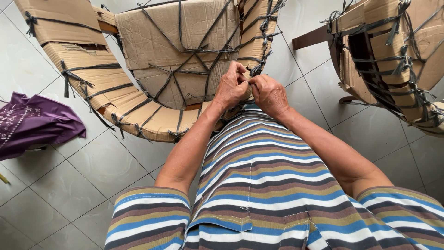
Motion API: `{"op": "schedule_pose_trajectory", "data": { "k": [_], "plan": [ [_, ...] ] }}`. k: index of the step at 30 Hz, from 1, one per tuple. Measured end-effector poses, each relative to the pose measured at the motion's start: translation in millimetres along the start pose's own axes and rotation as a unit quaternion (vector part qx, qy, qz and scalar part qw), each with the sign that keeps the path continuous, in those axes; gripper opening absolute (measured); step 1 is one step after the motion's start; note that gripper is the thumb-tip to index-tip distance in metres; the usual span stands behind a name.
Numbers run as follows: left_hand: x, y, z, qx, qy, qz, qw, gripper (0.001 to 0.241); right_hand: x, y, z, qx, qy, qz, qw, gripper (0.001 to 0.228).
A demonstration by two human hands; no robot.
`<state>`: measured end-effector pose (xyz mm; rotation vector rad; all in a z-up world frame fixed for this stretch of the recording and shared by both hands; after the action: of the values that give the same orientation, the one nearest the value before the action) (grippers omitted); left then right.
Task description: Securing cardboard padding to a wooden chair frame by threading and tying black cord through pre-made holes.
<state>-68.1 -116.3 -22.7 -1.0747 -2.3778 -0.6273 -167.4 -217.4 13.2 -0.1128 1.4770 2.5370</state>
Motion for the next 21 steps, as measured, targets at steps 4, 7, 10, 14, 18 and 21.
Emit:
{"op": "schedule_pose_trajectory", "data": {
  "k": [4,7,10,14,18,21],
  "plan": [
    [-11.4,1.1,8.9,0.023,-0.004,0.001,1.000,0.035,-3.9,13.9,11.0,-0.016,0.024,0.021,0.999,0.015],
    [-10.2,-1.3,8.7,0.026,-0.001,0.010,1.000,0.036,-5.2,15.0,4.4,-0.058,0.005,0.039,0.998,0.009],
    [-8.7,4.3,8.3,0.037,-0.039,-0.028,0.998,0.032,-4.1,12.2,-10.8,-0.115,-0.051,0.040,0.991,0.004],
    [17.2,10.1,-15.2,-0.109,-0.199,-0.113,0.967,0.021,0.1,8.8,-21.2,-0.187,-0.110,0.031,0.976,0.007],
    [35.3,-8.9,-24.8,-0.332,-0.271,-0.185,0.885,0.030,-0.4,6.6,-22.4,-0.211,-0.126,0.031,0.969,0.009],
    [20.5,-26.9,-6.7,-0.413,-0.306,-0.235,0.825,0.023,-0.6,5.9,-23.1,-0.220,-0.140,0.036,0.965,0.010]
  ]
}}
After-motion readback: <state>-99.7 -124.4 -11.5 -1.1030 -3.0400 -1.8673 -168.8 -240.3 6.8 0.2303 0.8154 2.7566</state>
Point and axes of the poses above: each hand's wrist, its own x-axis away from the middle knuckle, its own y-axis out of the back of the hand, z = x × y, the point moved 8 cm from there along -x, towards the middle knuckle, and after that the axes turned 13 degrees about y, right-handed, at the moved point
